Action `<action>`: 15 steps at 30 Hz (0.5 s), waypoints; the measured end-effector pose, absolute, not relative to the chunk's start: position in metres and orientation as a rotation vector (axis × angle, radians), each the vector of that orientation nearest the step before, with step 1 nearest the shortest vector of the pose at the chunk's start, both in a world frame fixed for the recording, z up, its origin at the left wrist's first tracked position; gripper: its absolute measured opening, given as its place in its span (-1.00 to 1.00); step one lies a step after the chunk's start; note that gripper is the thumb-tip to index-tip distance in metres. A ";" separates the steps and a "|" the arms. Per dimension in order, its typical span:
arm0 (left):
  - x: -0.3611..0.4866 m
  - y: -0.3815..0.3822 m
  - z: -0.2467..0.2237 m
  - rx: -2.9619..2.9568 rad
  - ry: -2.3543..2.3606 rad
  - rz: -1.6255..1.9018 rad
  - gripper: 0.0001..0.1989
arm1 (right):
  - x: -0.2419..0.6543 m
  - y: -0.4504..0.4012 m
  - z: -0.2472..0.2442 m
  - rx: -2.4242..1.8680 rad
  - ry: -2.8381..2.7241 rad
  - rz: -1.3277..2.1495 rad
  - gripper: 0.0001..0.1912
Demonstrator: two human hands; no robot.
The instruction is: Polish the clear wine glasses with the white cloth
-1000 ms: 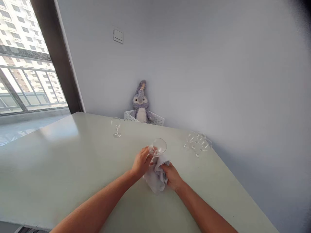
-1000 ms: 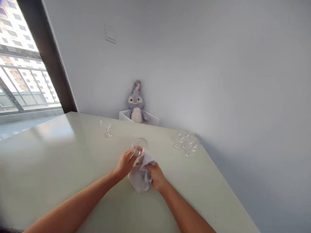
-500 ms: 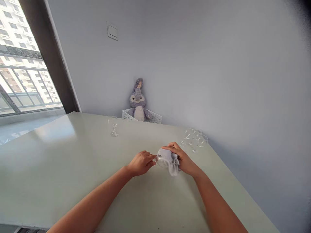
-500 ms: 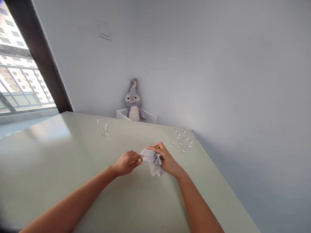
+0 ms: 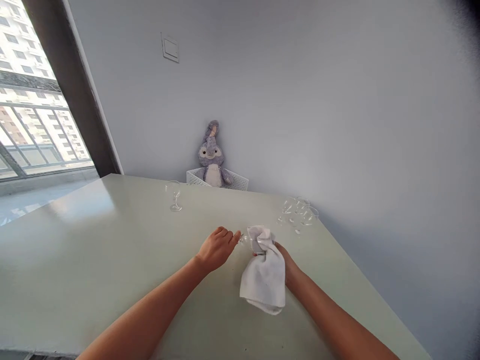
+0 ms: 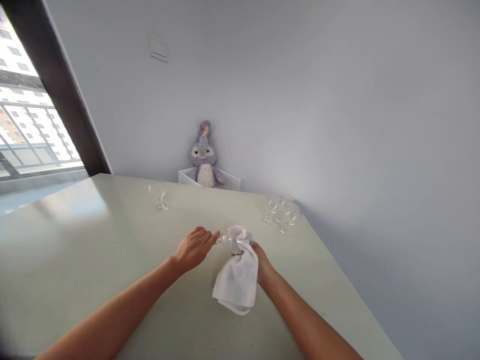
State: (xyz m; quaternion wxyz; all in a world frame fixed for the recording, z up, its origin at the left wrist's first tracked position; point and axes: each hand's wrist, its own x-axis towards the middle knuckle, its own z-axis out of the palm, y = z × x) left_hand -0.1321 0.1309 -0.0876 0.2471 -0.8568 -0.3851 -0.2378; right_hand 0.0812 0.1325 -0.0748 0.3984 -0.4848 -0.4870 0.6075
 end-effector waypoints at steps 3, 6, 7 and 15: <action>-0.129 0.131 -0.091 -2.332 -1.118 -0.702 -0.71 | 0.091 0.135 -0.071 -1.349 -1.243 1.117 -0.74; -0.125 0.129 -0.090 -2.333 -1.171 -0.754 -0.72 | 0.091 0.140 -0.063 -1.384 -1.386 0.754 -0.76; -0.124 0.129 -0.089 -2.333 -1.185 -0.758 -0.73 | 0.088 0.141 -0.062 -1.361 -1.453 0.687 -0.78; -0.140 0.134 -0.085 -2.456 -1.238 -0.770 -0.76 | 0.091 0.122 -0.054 -1.016 -2.101 0.283 -0.70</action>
